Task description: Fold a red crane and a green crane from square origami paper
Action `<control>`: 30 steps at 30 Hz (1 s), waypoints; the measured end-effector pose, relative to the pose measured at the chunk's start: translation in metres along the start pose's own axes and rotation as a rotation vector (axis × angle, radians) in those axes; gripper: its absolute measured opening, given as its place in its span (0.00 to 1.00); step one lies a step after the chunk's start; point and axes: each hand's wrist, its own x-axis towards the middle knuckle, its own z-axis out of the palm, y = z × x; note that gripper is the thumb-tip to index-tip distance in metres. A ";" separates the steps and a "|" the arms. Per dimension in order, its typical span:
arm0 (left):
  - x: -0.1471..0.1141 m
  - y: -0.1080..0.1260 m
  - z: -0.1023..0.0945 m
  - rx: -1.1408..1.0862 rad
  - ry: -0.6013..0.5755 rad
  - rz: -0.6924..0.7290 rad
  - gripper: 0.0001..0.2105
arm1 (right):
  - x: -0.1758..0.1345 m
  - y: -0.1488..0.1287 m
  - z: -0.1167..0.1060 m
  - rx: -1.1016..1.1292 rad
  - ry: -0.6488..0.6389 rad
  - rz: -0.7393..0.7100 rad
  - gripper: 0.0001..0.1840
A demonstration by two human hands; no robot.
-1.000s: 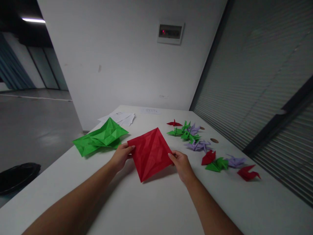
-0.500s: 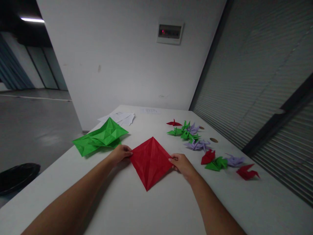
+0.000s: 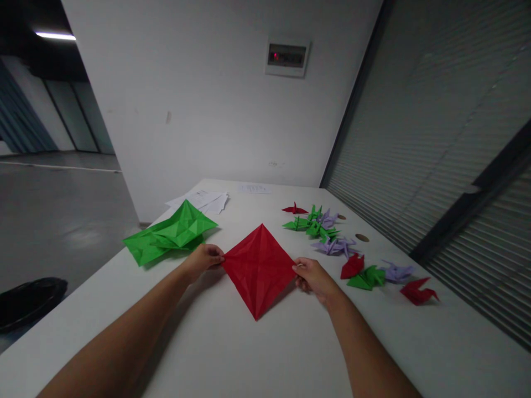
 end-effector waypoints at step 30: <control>-0.007 0.008 0.003 -0.234 -0.013 0.073 0.16 | -0.002 -0.005 -0.001 0.257 -0.026 -0.073 0.17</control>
